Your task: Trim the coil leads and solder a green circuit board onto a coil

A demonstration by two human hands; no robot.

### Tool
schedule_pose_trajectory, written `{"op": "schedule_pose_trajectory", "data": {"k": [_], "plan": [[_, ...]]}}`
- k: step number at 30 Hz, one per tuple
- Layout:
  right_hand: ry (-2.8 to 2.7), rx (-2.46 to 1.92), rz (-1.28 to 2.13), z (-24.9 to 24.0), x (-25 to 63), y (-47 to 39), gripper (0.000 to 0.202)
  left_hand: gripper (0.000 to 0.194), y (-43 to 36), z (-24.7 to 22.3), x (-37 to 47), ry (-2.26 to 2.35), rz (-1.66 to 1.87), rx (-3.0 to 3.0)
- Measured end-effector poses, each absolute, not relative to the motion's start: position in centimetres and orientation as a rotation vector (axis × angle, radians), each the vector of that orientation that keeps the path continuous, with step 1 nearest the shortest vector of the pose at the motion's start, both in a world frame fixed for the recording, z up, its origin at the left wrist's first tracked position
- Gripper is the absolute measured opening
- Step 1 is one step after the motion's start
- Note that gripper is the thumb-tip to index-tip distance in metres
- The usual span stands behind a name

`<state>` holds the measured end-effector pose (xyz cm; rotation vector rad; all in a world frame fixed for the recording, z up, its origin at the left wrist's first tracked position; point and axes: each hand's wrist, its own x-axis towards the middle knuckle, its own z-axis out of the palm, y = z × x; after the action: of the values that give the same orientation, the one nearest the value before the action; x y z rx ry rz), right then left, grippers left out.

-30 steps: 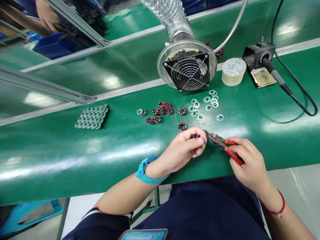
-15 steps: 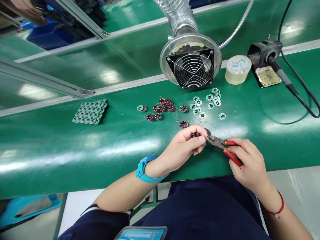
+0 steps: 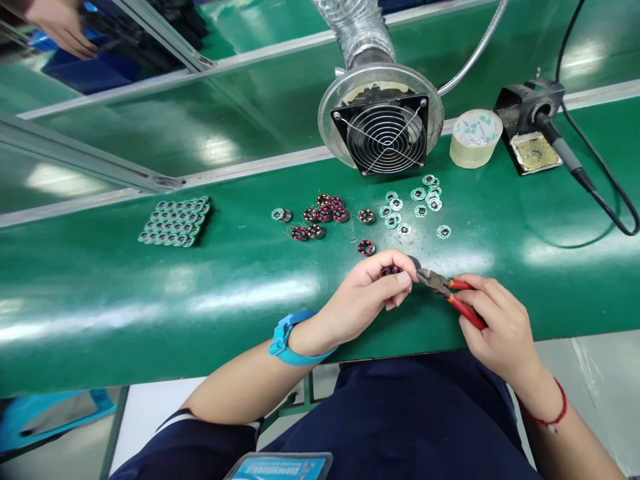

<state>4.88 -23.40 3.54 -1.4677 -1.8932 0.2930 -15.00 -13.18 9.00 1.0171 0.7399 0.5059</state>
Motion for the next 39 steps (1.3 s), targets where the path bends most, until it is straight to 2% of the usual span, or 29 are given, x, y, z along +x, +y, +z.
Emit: {"op": "schedule_pose_trajectory", "data": {"k": [14, 22, 39], "plan": [[-1.897, -1.489, 0.255, 3.73, 4.59, -23.51, 0.019, 0.017, -13.32, 8.91, -14.97, 0.709, 0.502, 0.971], [-1.902, -1.494, 0.231, 3.53, 4.78, -23.44, 0.021, 0.013, -13.31, 8.77, -14.80, 0.711, 0.521, 0.805], [-1.956, -1.454, 0.236, 3.53, 5.14, -23.15, 0.021, 0.013, -13.46, 9.01, -14.72, 0.738, 0.492, 0.875]]}}
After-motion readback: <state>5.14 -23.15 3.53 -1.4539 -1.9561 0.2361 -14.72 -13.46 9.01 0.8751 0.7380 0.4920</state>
